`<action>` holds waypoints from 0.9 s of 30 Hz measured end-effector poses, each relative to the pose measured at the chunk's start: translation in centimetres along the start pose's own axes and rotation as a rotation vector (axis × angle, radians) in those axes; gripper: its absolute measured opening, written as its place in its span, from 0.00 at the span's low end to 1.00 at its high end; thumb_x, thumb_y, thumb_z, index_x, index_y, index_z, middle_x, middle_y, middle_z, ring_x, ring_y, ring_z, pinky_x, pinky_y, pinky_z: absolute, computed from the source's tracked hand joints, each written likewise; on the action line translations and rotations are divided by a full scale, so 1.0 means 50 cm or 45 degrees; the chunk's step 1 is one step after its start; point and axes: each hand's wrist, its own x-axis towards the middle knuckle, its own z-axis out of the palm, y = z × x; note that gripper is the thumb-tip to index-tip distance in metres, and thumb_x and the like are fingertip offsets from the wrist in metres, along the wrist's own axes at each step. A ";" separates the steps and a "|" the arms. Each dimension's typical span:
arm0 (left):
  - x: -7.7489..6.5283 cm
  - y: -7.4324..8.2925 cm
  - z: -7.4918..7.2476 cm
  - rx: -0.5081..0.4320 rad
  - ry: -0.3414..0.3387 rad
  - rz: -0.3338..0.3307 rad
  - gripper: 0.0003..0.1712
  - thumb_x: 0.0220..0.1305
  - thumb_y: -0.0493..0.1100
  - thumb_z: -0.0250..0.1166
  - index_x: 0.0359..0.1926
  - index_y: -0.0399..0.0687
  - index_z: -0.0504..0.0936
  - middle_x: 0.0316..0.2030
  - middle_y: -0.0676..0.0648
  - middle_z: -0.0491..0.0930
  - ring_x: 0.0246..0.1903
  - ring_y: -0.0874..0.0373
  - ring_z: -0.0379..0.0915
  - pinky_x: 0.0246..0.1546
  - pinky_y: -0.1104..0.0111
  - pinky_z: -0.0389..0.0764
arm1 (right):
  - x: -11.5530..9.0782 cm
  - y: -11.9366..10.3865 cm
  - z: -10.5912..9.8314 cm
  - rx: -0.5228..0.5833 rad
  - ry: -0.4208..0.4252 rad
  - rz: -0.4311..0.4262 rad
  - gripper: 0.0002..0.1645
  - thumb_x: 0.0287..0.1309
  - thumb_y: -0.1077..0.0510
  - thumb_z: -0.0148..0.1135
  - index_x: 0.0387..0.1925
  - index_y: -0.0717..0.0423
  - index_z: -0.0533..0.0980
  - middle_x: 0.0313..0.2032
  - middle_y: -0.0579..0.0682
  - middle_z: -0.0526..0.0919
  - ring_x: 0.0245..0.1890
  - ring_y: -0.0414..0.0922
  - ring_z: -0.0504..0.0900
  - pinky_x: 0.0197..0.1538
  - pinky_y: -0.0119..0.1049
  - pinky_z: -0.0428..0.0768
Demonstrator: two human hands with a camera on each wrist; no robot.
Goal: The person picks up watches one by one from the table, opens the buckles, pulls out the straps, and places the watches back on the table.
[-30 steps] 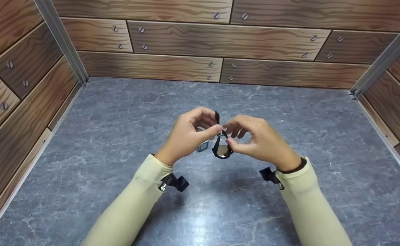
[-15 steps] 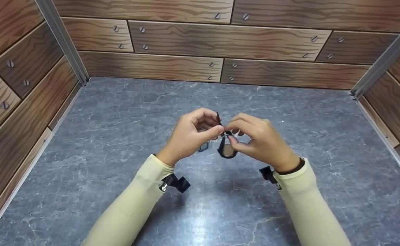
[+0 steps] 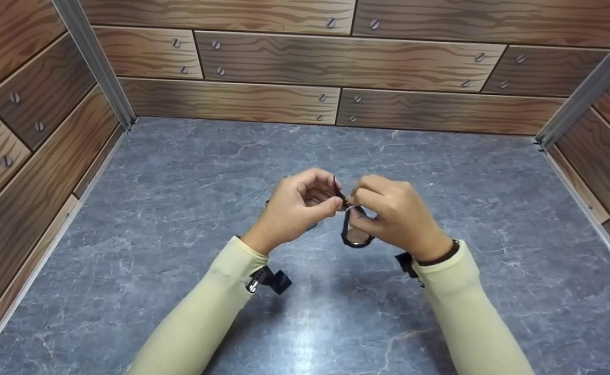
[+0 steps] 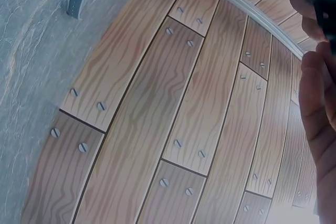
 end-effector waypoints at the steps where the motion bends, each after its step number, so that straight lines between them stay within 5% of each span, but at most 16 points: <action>1: -0.001 -0.001 0.000 0.002 0.001 0.009 0.11 0.68 0.37 0.69 0.47 0.36 0.81 0.41 0.45 0.85 0.39 0.55 0.84 0.37 0.65 0.85 | 0.001 0.000 0.000 -0.005 0.008 -0.009 0.09 0.47 0.72 0.59 0.25 0.57 0.73 0.27 0.49 0.76 0.22 0.42 0.71 0.22 0.35 0.71; 12: -0.005 -0.003 0.014 0.095 0.106 0.262 0.06 0.63 0.33 0.67 0.41 0.37 0.82 0.34 0.47 0.86 0.33 0.58 0.85 0.37 0.61 0.87 | 0.006 -0.005 -0.001 0.118 0.069 0.014 0.09 0.47 0.74 0.53 0.29 0.59 0.73 0.24 0.49 0.70 0.22 0.39 0.67 0.23 0.32 0.67; 21: -0.003 0.000 0.017 0.071 0.105 0.226 0.07 0.63 0.31 0.61 0.43 0.36 0.78 0.40 0.45 0.88 0.37 0.52 0.85 0.35 0.64 0.87 | -0.003 0.001 0.006 0.143 0.124 0.040 0.09 0.48 0.75 0.56 0.26 0.59 0.71 0.20 0.49 0.70 0.19 0.40 0.68 0.22 0.32 0.68; 27: -0.001 -0.006 0.017 0.193 0.073 0.283 0.05 0.65 0.32 0.61 0.41 0.38 0.79 0.39 0.46 0.87 0.36 0.55 0.84 0.38 0.65 0.86 | -0.004 0.002 0.003 0.136 0.086 0.055 0.11 0.47 0.74 0.56 0.23 0.57 0.68 0.20 0.48 0.72 0.18 0.40 0.71 0.22 0.31 0.70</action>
